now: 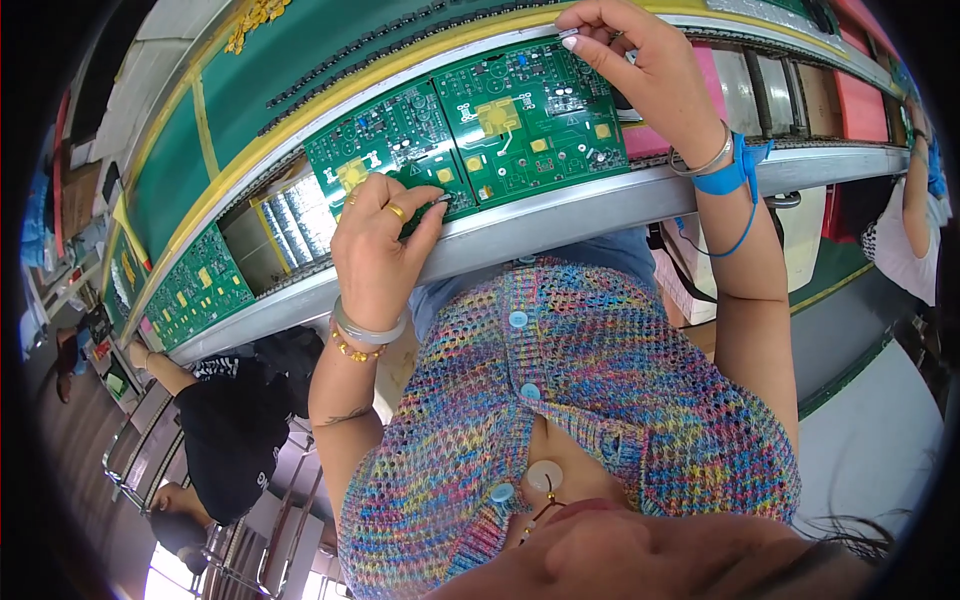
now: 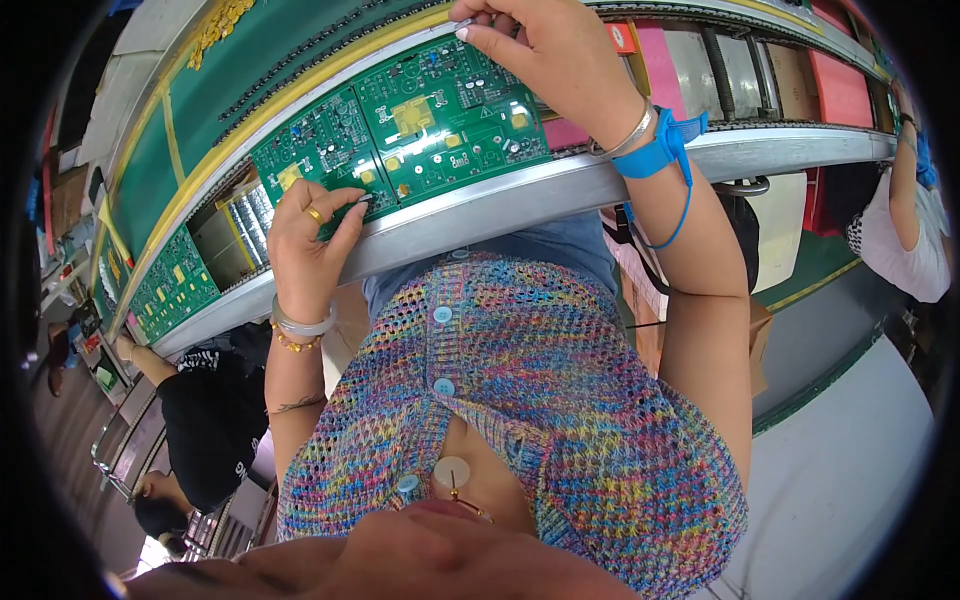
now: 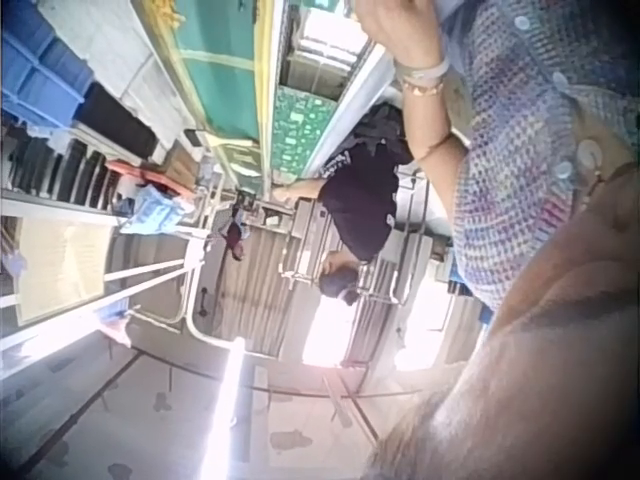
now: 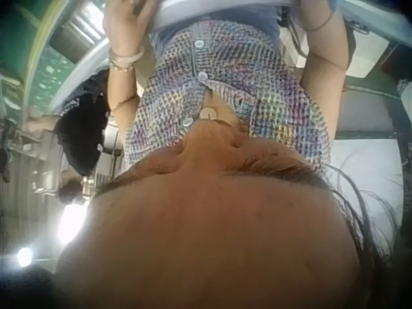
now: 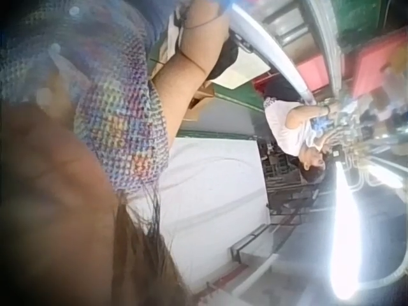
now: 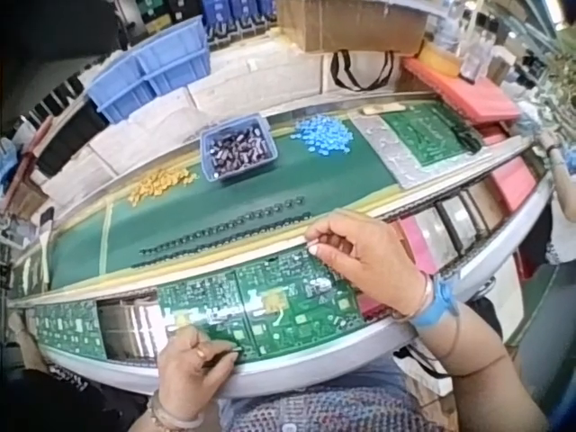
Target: The person inserts small electronic components into green printed circuit boards by hand.
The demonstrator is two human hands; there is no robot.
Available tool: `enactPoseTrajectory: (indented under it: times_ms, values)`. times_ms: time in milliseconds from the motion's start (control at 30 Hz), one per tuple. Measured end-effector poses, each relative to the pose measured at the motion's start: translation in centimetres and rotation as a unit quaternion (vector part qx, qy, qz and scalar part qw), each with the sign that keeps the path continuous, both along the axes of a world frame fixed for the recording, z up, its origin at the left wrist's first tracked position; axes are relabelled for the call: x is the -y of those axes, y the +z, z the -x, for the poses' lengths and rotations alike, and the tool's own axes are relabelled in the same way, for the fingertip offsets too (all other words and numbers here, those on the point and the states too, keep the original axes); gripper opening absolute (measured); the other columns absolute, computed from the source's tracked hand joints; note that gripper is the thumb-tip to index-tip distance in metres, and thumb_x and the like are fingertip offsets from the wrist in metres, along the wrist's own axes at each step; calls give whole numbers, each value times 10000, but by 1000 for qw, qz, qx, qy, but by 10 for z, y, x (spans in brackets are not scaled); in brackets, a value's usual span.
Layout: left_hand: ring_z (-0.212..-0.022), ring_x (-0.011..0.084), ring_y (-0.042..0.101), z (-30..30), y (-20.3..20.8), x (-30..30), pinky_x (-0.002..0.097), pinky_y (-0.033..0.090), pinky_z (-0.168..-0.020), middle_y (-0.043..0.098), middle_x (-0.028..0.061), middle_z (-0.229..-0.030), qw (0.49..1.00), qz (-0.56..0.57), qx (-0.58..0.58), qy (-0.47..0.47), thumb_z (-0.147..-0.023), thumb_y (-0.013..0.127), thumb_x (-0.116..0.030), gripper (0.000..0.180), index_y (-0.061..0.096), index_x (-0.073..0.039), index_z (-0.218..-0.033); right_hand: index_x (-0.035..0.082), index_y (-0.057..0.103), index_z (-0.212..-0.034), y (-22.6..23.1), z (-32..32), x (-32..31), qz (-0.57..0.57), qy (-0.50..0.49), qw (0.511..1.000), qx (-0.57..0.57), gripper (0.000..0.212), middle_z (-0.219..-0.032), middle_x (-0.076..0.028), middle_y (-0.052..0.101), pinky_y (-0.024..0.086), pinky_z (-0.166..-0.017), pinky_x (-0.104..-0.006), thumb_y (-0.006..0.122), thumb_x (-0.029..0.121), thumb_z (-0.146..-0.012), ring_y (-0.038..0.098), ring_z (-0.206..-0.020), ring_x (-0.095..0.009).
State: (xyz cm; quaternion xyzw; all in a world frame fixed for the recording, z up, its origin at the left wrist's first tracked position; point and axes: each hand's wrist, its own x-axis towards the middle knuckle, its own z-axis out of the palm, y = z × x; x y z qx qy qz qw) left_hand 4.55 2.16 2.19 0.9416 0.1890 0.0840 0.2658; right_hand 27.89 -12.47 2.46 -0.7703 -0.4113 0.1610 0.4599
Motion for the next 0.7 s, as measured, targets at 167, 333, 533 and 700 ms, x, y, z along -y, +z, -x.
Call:
enactPoseTrajectory:
  times_ms: [167,333,533,700]
  values:
    - [-698,207,526,-2,2,0,321,435,-588,503,33,-732,994,-82,5,-65,-708,733,-115,163,700,-116,-868,16,634,-958,-1,0,1,0,-4,1000,-14,149,-780,-51,598,460,-601,-236,643,69,-819,568,-673,-121]
    - [-701,163,520,-3,1,-3,295,424,-586,499,17,-744,993,-79,3,-91,-735,714,-81,160,692,-107,-891,32,635,-1013,-20,-1,16,8,56,996,76,154,-885,-5,613,447,-682,-219,618,77,-867,553,-793,-86]
    - [-812,71,531,13,-8,-32,181,443,-660,567,35,-937,661,738,75,110,-864,550,34,275,566,-17,-1134,18,633,-984,-10,22,54,-4,8,999,-50,156,-809,-51,631,474,-578,-243,636,50,-832,587,-595,-108]
    - [-1015,205,614,22,-19,-35,290,528,-912,567,153,-1190,535,828,125,115,-931,482,-7,242,518,17,-1169,29,635,-946,-6,25,66,8,-1,999,-42,132,-798,-50,624,474,-583,-261,650,85,-828,592,-617,-130]
